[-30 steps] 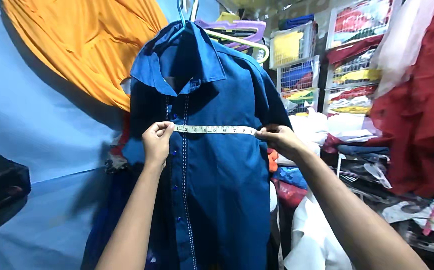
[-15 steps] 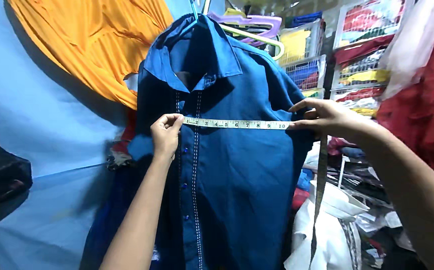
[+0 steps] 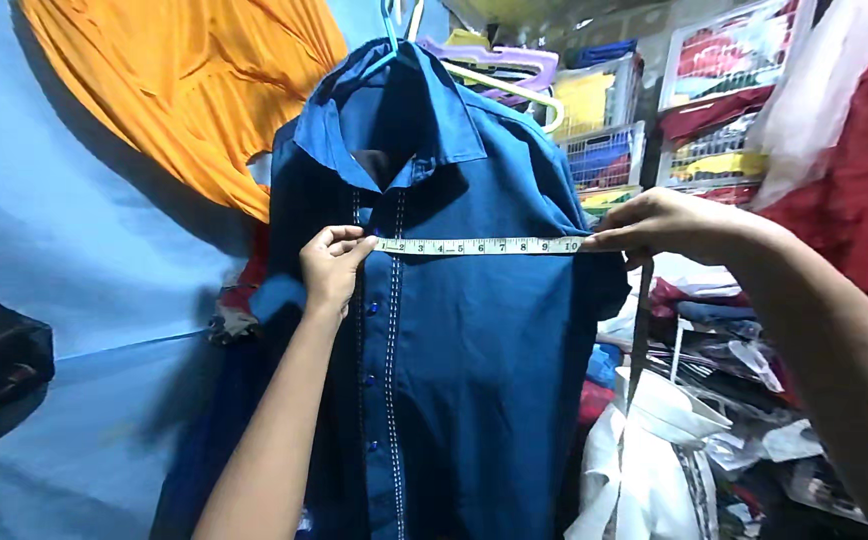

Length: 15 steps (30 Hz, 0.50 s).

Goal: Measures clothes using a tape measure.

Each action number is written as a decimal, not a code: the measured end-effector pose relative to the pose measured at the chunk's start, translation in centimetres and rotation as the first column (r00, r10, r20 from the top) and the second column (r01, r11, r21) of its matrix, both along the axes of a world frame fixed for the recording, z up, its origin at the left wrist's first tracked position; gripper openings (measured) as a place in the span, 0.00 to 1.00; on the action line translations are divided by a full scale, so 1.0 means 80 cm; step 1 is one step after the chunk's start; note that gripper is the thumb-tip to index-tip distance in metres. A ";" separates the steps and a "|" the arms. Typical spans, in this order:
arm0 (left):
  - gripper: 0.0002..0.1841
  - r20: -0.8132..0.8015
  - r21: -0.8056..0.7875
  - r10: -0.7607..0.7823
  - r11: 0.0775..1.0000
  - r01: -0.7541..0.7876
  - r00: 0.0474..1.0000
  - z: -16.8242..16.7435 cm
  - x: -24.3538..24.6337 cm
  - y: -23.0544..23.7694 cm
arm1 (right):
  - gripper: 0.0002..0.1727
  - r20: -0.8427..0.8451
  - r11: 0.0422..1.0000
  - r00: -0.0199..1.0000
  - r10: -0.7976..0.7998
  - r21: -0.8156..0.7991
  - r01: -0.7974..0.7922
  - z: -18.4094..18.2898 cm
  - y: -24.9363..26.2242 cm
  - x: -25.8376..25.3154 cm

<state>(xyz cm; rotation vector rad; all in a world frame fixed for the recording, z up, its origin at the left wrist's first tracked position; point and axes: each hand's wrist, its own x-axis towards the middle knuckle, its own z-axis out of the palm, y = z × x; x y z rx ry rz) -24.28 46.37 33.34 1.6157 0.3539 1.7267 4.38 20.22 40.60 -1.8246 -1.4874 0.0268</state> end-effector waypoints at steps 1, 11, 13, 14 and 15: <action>0.14 0.003 0.009 0.000 1.000 0.000 1.000 0.000 -0.001 0.003 | 0.12 0.006 1.000 1.000 -0.004 -0.013 0.004 0.001 0.001 -0.001; 0.13 -0.054 0.015 0.061 0.998 -0.060 0.997 0.003 -0.013 0.010 | 0.17 0.115 0.999 0.993 -0.023 -0.043 0.029 -0.002 0.016 0.001; 0.12 -0.069 0.018 0.045 0.999 -0.044 0.997 0.005 -0.014 0.007 | 0.16 0.131 0.998 0.991 -0.028 -0.044 0.034 -0.003 0.016 0.006; 0.12 -0.072 0.028 0.035 0.999 -0.033 0.997 0.005 -0.014 0.006 | 0.17 0.149 0.999 0.988 -0.032 -0.035 0.038 -0.005 0.016 0.009; 0.12 -0.073 0.034 0.023 0.999 -0.020 0.997 0.006 -0.014 0.006 | 0.16 0.162 0.998 0.986 -0.045 -0.030 0.050 -0.005 0.016 0.010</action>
